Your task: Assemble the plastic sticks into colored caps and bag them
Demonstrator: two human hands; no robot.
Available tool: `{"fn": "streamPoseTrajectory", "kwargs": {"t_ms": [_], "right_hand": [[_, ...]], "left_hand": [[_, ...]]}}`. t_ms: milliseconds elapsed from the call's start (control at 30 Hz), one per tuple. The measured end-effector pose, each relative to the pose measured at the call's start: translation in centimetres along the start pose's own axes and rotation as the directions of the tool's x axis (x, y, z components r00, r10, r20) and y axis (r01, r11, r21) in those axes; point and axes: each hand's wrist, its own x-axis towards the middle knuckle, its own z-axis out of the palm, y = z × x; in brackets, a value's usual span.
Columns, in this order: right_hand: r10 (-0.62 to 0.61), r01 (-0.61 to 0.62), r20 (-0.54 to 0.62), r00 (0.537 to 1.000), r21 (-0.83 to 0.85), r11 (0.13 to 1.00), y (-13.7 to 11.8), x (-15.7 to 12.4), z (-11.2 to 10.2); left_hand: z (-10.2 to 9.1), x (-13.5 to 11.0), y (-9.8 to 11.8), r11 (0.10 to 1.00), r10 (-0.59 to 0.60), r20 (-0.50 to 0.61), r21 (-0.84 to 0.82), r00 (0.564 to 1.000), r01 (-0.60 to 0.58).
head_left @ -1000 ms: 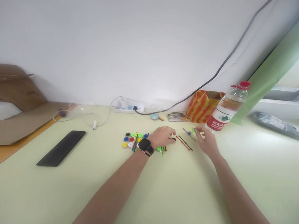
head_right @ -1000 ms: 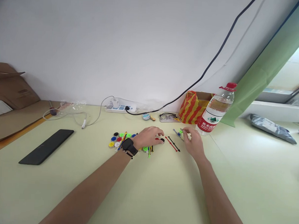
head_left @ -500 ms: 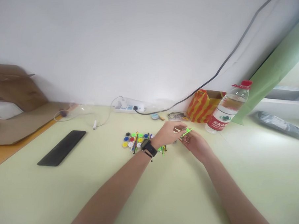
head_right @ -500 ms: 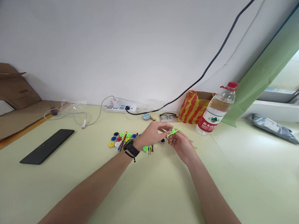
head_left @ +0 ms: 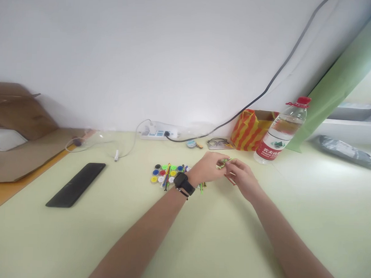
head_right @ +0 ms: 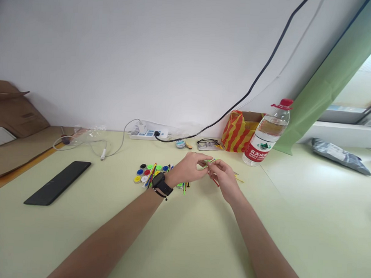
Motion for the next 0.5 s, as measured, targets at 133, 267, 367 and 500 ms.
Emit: {"fn": "streamPoseTrajectory", "kwargs": {"t_ms": [133, 267, 367, 500], "right_hand": [[-0.009, 0.009, -0.009, 1.0, -0.002, 1.0, -0.2, -0.3, 0.1], [-0.028, 0.028, 0.001, 1.0, 0.004, 1.0, -0.2, -0.3, 0.1], [-0.04, 0.041, 0.038, 0.998, -0.04, 0.998, -0.2, -0.4, 0.4], [-0.105, 0.111, 0.039, 0.994, -0.252, 0.961, 0.1, -0.4, 0.3]], "left_hand": [[-0.4, -0.1, 0.2, 0.994, 0.001, 0.099, -0.112, 0.995, 0.011], [-1.3, -0.2, 0.1, 0.984, -0.059, 0.101, -0.16, 0.993, 0.074], [-1.9, -0.2, 0.1, 0.986, -0.073, 0.114, -0.142, 0.991, 0.089], [-2.2, -0.3, 0.5, 0.994, -0.034, 0.122, -0.098, 0.992, 0.046]]}}
